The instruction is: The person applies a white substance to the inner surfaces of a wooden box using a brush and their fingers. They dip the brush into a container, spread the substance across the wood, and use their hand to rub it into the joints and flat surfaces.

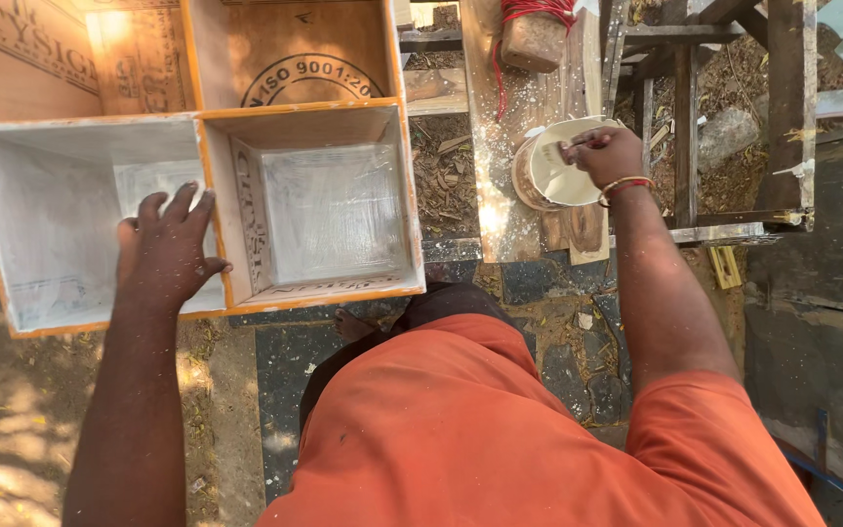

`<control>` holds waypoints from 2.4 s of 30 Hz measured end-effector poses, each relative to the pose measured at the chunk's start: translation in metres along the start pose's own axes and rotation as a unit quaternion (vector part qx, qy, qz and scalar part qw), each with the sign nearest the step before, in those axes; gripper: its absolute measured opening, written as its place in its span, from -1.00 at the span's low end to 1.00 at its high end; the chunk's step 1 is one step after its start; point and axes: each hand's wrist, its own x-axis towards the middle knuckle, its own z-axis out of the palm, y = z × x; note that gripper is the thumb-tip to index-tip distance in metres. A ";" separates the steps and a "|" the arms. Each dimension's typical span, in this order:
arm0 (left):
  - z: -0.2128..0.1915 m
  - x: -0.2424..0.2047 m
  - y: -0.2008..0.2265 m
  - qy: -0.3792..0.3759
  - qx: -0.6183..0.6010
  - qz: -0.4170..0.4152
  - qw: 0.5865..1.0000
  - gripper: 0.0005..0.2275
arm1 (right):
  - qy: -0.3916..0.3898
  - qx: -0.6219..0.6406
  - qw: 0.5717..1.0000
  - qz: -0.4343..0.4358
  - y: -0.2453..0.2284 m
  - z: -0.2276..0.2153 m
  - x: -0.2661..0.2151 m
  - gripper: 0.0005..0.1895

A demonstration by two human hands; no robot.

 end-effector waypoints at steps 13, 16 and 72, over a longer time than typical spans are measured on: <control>-0.004 0.006 0.008 -0.047 0.130 -0.013 0.990 -0.01 | -0.043 -0.159 0.986 0.006 0.041 0.027 0.027 -0.91; -0.004 0.006 0.011 -0.045 0.132 -0.011 0.990 -0.01 | -0.033 -0.078 0.996 -0.018 0.052 0.033 0.028 -0.87; 0.043 0.025 0.027 0.025 0.012 0.035 0.999 -0.30 | -0.386 -0.755 0.467 -0.249 -0.284 0.291 -0.096 -0.71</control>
